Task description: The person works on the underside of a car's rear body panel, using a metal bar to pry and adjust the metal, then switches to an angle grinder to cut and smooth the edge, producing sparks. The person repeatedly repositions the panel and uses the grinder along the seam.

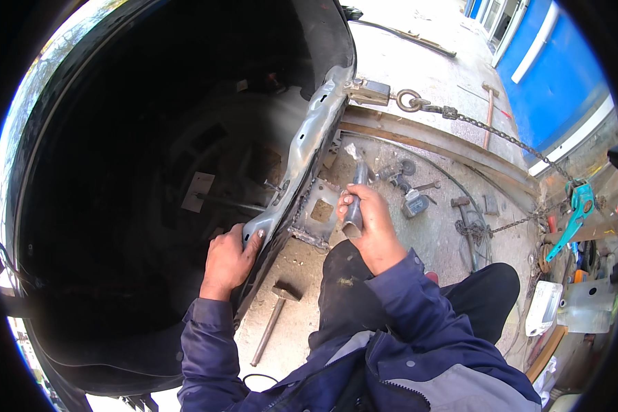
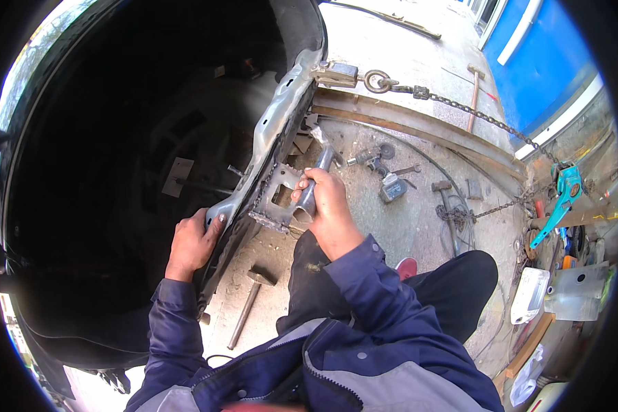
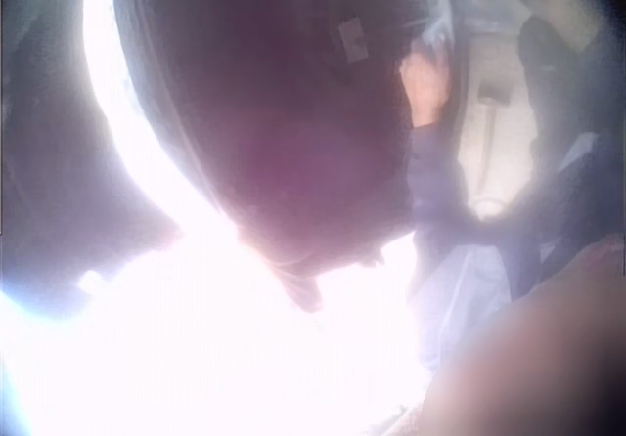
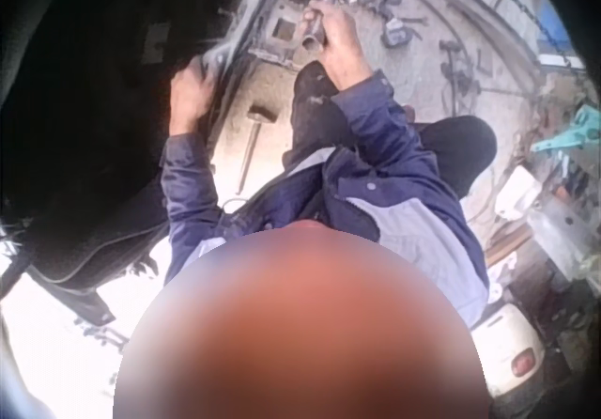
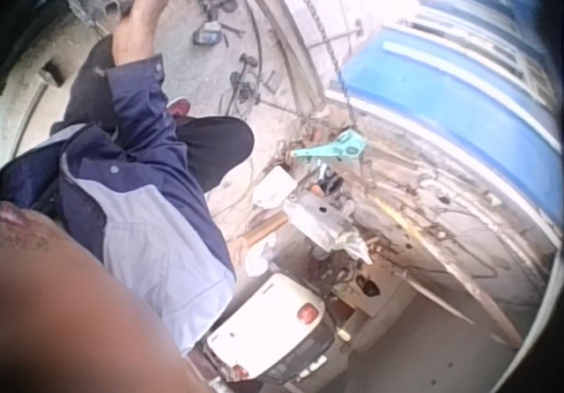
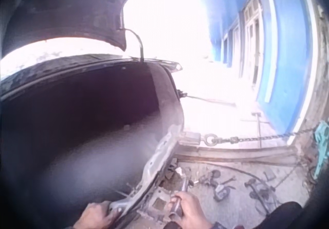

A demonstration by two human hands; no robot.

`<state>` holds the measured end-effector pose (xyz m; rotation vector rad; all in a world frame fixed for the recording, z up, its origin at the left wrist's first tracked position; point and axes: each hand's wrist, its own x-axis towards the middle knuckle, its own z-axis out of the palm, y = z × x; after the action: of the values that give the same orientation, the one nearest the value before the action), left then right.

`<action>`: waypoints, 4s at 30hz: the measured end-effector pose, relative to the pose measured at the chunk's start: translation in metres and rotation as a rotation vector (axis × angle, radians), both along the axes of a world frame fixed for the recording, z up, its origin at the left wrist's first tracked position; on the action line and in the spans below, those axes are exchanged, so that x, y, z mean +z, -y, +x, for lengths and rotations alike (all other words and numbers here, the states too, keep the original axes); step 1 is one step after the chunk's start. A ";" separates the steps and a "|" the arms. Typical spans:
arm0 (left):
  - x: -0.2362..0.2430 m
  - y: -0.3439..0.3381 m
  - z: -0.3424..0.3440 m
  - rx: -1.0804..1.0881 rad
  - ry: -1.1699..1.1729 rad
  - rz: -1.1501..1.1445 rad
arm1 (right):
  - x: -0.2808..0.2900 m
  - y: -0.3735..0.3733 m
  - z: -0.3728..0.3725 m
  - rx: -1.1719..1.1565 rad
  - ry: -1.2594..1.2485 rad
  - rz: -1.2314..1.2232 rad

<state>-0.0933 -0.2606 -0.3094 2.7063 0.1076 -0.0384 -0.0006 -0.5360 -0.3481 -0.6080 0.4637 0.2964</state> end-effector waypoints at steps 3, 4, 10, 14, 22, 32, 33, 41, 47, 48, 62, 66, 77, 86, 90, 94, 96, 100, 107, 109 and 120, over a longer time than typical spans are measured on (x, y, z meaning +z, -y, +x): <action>-0.002 -0.001 0.000 -0.002 -0.001 0.001 | 0.006 0.016 0.012 0.115 0.004 0.102; -0.002 -0.001 0.000 -0.006 -0.008 0.008 | 0.008 0.020 0.013 0.139 0.042 0.180; -0.003 -0.001 0.000 -0.002 -0.002 0.020 | 0.018 0.007 0.026 0.000 0.090 -0.029; -0.002 0.000 0.000 0.000 0.001 0.018 | 0.026 0.014 0.051 0.145 0.120 0.046; -0.001 0.001 0.001 0.001 -0.018 0.018 | 0.006 0.013 0.062 0.042 0.122 0.033; -0.008 0.005 0.000 -0.016 0.043 -0.054 | -0.124 0.112 0.017 0.126 0.094 -0.221; -0.010 0.006 0.000 -0.020 0.053 -0.026 | -0.152 0.119 0.005 0.088 0.082 -0.237; -0.015 0.010 0.001 0.032 0.012 0.091 | -0.328 0.155 -0.074 0.027 -0.388 -0.582; -0.020 0.008 0.001 0.013 0.038 0.153 | -0.356 0.190 -0.082 0.290 -0.270 -1.039; -0.020 0.008 0.000 0.008 0.045 0.141 | -0.356 0.194 -0.084 0.364 -0.236 -1.260; -0.020 0.017 -0.002 0.040 0.058 0.149 | -0.269 0.205 -0.036 0.085 0.061 -1.461; -0.019 0.018 -0.004 0.037 0.091 0.102 | -0.157 0.227 0.013 -0.329 0.483 -1.684; -0.015 0.021 -0.012 0.102 0.148 0.135 | 0.060 0.362 0.135 -0.290 0.792 -2.543; -0.013 0.024 -0.007 0.147 0.128 0.091 | 0.070 0.392 0.172 0.390 0.386 -2.473; -0.015 0.020 -0.005 0.172 0.083 0.135 | 0.070 0.390 0.183 0.424 0.631 -2.543; -0.016 0.018 -0.004 0.183 0.045 0.141 | 0.046 0.394 0.168 0.083 0.636 -2.714; -0.014 0.020 -0.004 0.247 -0.032 0.171 | 0.040 0.396 0.166 0.041 0.686 -2.656; -0.018 0.030 -0.011 0.478 -0.103 0.228 | 0.043 0.402 0.167 0.117 0.792 -2.664; -0.050 0.084 -0.069 0.543 0.268 0.489 | 0.055 0.399 0.161 0.247 0.846 -2.692; -0.057 0.111 -0.100 0.529 0.249 0.520 | 0.057 0.397 0.160 0.287 0.838 -2.694; -0.027 0.195 -0.157 0.429 -0.580 0.137 | 0.060 0.400 0.158 0.281 0.892 -2.668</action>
<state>-0.2502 -0.4560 -0.3367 2.6581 0.8808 -0.7041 0.1571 -0.9359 -0.2883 -3.1971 -0.4795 -0.6257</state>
